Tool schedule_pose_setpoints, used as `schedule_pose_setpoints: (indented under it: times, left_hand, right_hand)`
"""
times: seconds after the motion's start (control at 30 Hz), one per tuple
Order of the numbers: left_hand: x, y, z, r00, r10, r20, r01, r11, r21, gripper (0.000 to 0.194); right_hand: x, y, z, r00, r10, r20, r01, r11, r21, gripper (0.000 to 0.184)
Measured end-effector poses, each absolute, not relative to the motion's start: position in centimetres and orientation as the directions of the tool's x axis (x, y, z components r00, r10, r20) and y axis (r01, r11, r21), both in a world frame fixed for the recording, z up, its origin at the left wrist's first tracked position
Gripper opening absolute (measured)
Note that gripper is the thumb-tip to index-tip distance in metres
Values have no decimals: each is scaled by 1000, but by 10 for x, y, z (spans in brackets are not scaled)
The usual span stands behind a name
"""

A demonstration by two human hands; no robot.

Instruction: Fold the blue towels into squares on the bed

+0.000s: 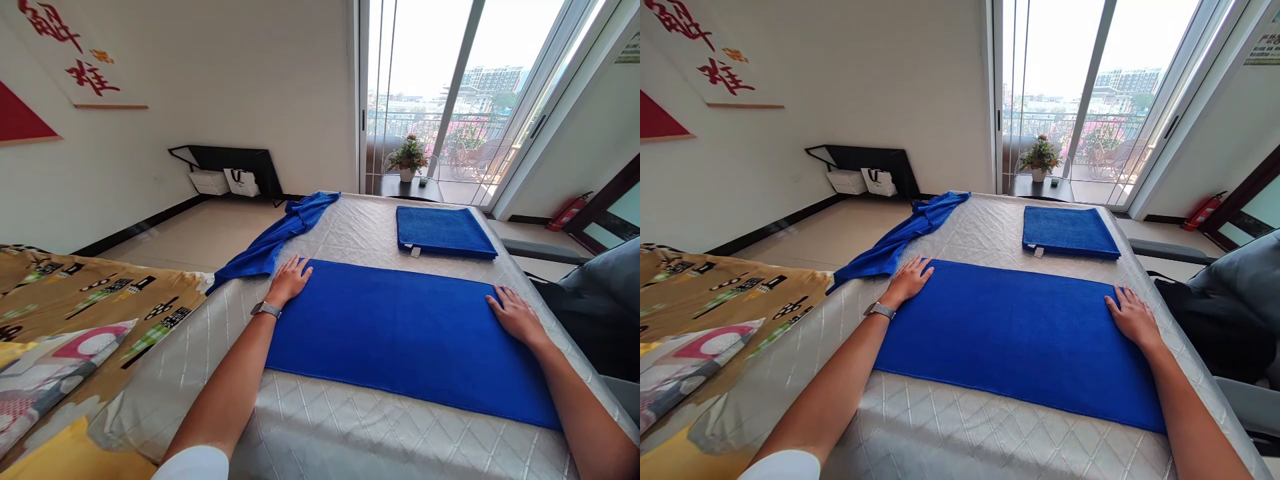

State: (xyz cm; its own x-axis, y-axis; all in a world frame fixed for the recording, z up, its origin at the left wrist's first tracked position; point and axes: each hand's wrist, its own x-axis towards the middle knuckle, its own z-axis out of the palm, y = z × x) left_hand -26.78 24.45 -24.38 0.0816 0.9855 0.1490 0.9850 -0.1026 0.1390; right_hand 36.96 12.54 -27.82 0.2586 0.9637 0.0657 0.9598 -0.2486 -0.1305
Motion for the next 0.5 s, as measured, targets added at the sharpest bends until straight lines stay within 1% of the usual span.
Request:
schedule_pose_setpoints:
  times: [0.23, 0.4, 0.5]
  left_hand:
    - [-268, 244, -244, 68, 983, 169, 983, -96, 159, 65]
    - [-267, 244, -244, 71, 981, 183, 985, -98, 139, 60]
    - [-265, 242, -242, 84, 970, 229, 988, -110, 106, 56]
  right_hand:
    - [371, 126, -280, 260, 962, 80, 962, -251, -111, 77]
    - [370, 126, -279, 262, 963, 67, 960, -253, -118, 77]
    - [370, 126, -279, 266, 961, 74, 960, -257, -116, 77]
